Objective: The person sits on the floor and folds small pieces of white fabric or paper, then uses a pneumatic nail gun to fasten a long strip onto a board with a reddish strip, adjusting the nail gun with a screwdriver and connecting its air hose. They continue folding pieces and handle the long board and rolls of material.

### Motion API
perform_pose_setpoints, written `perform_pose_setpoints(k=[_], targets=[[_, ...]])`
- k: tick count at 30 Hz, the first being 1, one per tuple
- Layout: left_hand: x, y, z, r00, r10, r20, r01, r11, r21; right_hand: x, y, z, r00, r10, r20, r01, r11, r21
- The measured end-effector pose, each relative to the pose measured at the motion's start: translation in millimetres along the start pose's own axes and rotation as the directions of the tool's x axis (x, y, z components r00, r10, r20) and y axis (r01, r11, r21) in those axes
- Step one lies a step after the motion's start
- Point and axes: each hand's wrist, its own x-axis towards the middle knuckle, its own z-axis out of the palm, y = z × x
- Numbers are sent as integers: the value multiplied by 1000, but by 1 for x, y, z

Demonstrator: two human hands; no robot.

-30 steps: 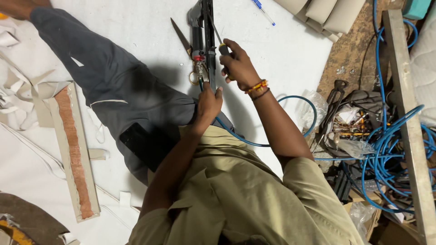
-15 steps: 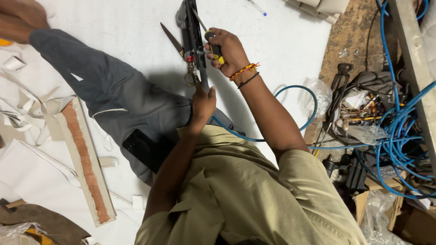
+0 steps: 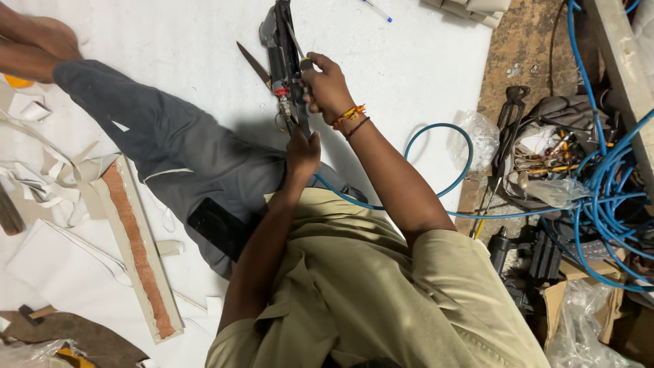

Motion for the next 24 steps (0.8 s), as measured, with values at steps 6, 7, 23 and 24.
perform_pose_setpoints(k=[6,7,23,24], targets=[[-1,21,-10,944,-290,156,315,934,-172,-22,-33,14,998,40,52,-53,956,288],[-2,24,-12,940,-300,160,326,929,-177,-24,-34,14,997,48,54,-62,950,305],[0,-25,17,997,-61,50,60,998,11,-5,-41,10,996,81,-43,-67,963,260],[0,-27,17,996,-70,61,70,998,7,-4,-44,5,995,92,-44,-77,959,272]])
